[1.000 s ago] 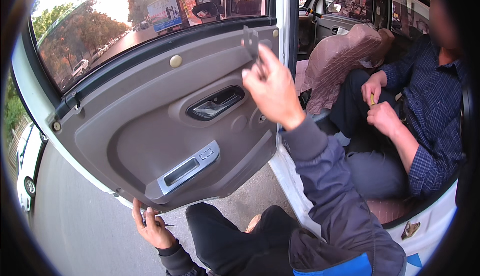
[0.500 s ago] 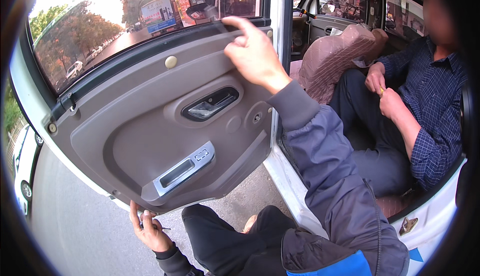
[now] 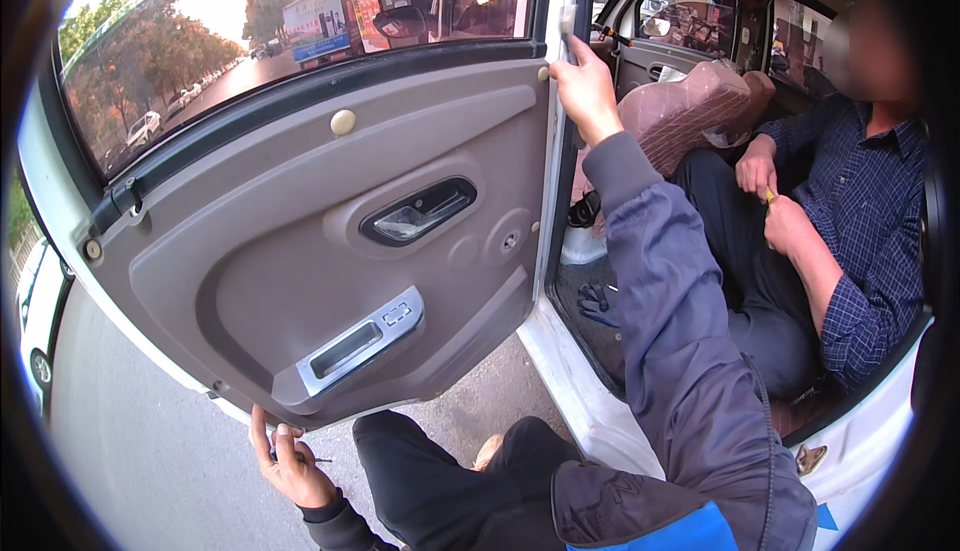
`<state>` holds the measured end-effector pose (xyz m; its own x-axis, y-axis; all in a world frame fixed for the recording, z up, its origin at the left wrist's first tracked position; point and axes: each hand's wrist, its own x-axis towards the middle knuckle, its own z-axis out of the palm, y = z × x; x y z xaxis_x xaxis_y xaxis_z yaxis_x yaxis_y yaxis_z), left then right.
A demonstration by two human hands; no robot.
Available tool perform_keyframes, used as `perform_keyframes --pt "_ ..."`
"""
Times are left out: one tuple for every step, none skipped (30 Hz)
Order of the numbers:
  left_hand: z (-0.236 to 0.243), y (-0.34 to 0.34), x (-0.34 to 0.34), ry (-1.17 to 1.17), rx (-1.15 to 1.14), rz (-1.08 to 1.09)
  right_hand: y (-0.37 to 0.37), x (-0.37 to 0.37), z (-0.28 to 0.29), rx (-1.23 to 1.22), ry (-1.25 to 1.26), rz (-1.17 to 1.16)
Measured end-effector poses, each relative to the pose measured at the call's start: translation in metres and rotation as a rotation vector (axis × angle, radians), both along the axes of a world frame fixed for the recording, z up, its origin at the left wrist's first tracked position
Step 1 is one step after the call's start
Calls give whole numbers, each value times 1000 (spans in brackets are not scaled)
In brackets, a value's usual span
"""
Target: The person uses a screwdriver and a thin metal tool to pry and adjust the car door lock mechanism. They repeatedly insert the tool into the lock area, manipulate it, and then use the screwdriver to remove a small cover, revealing the internal components.
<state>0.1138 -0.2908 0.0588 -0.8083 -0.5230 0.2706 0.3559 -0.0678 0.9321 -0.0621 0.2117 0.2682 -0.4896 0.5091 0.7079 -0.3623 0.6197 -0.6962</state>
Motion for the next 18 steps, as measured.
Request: perform_keyframes --pt "0 -1 0 -10 1 -2 -1 0 0 -74 105 61" --pt "1 0 0 -7 -7 1 -3 1 0 -165 174 119" --pt "0 0 0 -14 18 12 -3 2 1 -191 148 166" --pt "0 0 0 -13 22 17 -4 2 1 -265 145 220" --pt "1 0 -1 -9 25 15 -3 3 1 -339 145 268" --pt "0 0 -2 -9 29 10 -3 3 0 -385 164 326" --pt "-1 0 -2 -11 34 11 -1 3 1 -356 188 298" --pt "-2 0 -2 -22 33 20 -1 2 0 -338 138 313" --pt "-3 -1 -2 -9 33 15 1 1 0 -311 109 301" --pt "-4 0 -3 -2 34 17 3 0 0 -263 76 290" --pt "-5 0 -3 16 18 14 4 -1 0 -291 134 250" --pt "-6 0 -3 9 37 12 4 -1 1 -297 96 273" --pt "-7 -1 -3 6 30 7 3 2 -3 -282 81 291" --pt "-6 -1 -3 -18 38 18 2 3 -3 -280 68 294" --pt "-6 -2 -2 -34 30 16 -1 9 -6 -252 92 270" --pt "-6 -2 -1 -9 22 -3 -5 16 -11 -250 109 200" --pt "-6 -2 -1 3 24 0 -12 25 -20 -286 131 324" --pt "-7 -1 -1 20 13 -6 -18 41 -33 -443 104 395"
